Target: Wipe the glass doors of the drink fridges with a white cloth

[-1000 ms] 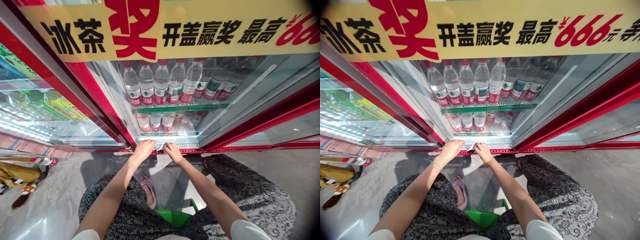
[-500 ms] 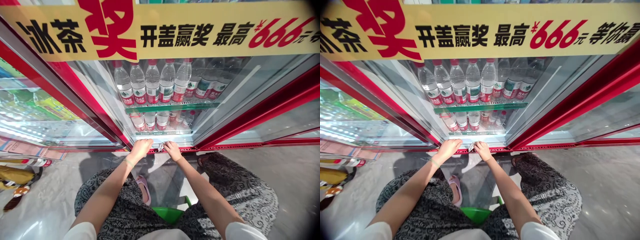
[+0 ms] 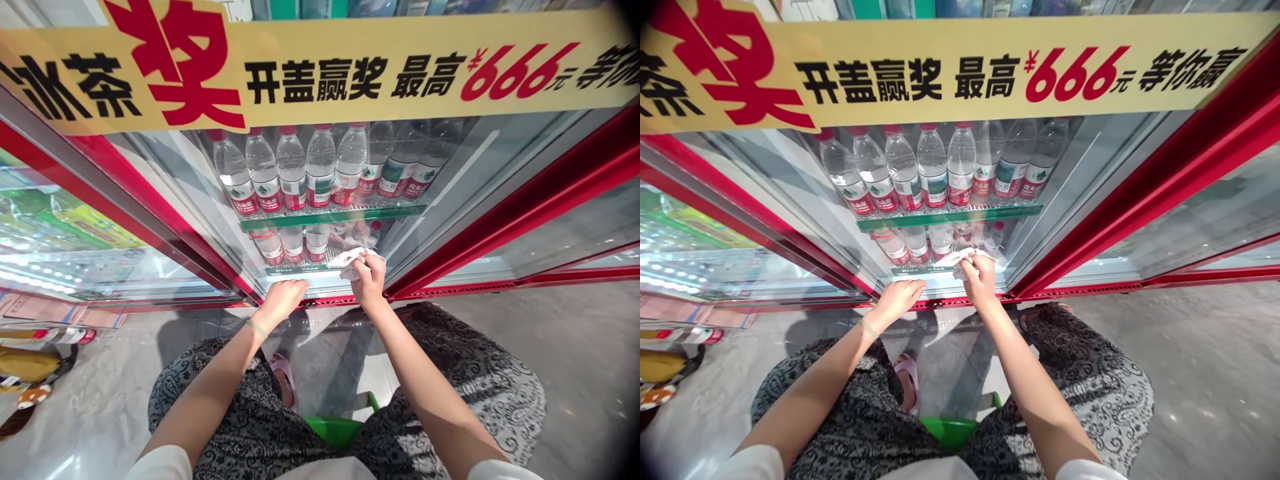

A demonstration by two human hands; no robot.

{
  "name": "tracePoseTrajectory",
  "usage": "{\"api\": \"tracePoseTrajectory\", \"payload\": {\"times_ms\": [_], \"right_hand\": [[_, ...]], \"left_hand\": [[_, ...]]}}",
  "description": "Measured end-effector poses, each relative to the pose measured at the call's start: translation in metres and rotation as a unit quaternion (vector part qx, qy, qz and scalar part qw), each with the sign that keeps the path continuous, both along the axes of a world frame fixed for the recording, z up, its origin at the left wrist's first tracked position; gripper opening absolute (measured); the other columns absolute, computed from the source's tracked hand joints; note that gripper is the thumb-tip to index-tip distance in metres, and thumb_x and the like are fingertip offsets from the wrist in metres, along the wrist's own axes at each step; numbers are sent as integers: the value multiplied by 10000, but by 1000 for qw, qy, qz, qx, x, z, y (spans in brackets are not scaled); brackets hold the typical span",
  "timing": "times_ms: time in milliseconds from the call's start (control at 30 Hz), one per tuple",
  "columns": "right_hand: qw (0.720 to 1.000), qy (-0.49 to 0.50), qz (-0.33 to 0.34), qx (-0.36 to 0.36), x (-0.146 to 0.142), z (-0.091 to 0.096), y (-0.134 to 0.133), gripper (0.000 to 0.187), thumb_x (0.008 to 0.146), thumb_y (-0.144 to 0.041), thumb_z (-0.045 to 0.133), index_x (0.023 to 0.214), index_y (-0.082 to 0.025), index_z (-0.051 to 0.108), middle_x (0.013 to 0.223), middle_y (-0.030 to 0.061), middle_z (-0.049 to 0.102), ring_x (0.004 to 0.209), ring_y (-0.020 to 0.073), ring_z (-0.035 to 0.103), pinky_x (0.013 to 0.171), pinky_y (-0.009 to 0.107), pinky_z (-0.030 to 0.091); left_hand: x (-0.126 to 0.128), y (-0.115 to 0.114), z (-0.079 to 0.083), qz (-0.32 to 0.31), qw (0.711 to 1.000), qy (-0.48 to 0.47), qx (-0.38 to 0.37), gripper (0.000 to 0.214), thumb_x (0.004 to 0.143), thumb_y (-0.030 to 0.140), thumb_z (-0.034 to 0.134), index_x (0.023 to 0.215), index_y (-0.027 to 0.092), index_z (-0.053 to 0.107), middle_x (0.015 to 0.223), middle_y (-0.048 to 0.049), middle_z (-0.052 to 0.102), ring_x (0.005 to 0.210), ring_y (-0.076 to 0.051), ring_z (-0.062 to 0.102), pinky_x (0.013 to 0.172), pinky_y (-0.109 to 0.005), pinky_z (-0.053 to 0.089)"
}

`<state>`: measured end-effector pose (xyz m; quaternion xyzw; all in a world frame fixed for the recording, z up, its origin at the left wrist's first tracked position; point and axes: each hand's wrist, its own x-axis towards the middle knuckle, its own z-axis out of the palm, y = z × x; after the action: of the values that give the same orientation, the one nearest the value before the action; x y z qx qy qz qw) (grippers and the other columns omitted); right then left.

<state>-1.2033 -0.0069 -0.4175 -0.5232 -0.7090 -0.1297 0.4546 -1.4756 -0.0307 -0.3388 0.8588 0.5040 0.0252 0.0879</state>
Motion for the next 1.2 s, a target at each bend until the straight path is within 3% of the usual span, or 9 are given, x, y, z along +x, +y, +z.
{"api": "tracePoseTrajectory", "payload": {"times_ms": [100,300,400,567,700,767,867,1067,1200], "right_hand": [[1000,-1,1,-15,-2,-14,-9,236,954,-177,509,1064,-254,702,1013,74,616,1030,253,563,916,415,442],[995,-37,33,-88,-7,-71,-53,342,926,-61,422,979,-231,714,970,78,658,885,211,547,777,334,433],[995,-35,35,-90,0,-77,-57,313,920,-64,440,930,-208,717,924,71,645,832,198,531,716,307,418],[998,-8,1,-57,23,-34,-38,275,937,-126,486,1036,-226,723,1018,75,619,958,230,562,848,373,471],[992,75,-85,53,40,16,-13,209,936,-224,591,1091,-269,724,1070,82,551,1103,277,557,957,457,467],[984,109,-107,88,43,24,-5,186,931,-256,613,1081,-275,721,1102,88,518,1163,300,530,998,494,455],[984,136,-107,39,41,2,-9,161,921,-248,592,1020,-256,719,1114,96,502,1166,304,511,1013,519,450],[980,145,-83,-105,27,-82,-47,259,837,-141,516,988,-227,708,1023,77,568,990,237,554,896,419,519],[964,194,-141,-113,28,-102,-54,256,825,-136,480,972,-204,678,1012,71,572,945,207,576,869,366,539]], "left_hand": [[3,0,0,-5,1000,-4,1,318,1043,322,416,1132,262,715,950,-60,768,845,-205,720,732,-275,489],[8,-1,-2,-10,1000,-3,0,300,1038,313,434,1141,255,710,960,-68,764,860,-187,714,772,-259,497],[13,1,-2,-17,1000,-3,1,309,1043,315,424,1149,253,708,951,-66,765,860,-186,715,779,-258,501],[24,7,-2,-33,999,-11,-2,301,1037,304,434,1143,249,710,933,-69,765,848,-195,720,775,-266,506],[30,6,-3,-48,999,-14,-10,309,1035,288,428,1150,251,713,957,-74,763,869,-192,719,798,-264,507],[30,5,-4,-50,999,-11,-12,310,1032,283,432,1151,250,716,949,-75,763,858,-190,718,791,-261,506],[28,4,-5,-49,999,-4,-12,301,1028,283,444,1141,253,720,933,-72,765,839,-193,719,760,-257,501],[24,3,-7,-46,999,3,-10,310,1038,313,431,1125,250,722,901,-71,766,814,-204,722,723,-265,494],[36,2,-7,-65,998,-5,-12,310,1039,307,432,1161,251,711,973,-70,766,887,-201,723,772,-266,509]]}}
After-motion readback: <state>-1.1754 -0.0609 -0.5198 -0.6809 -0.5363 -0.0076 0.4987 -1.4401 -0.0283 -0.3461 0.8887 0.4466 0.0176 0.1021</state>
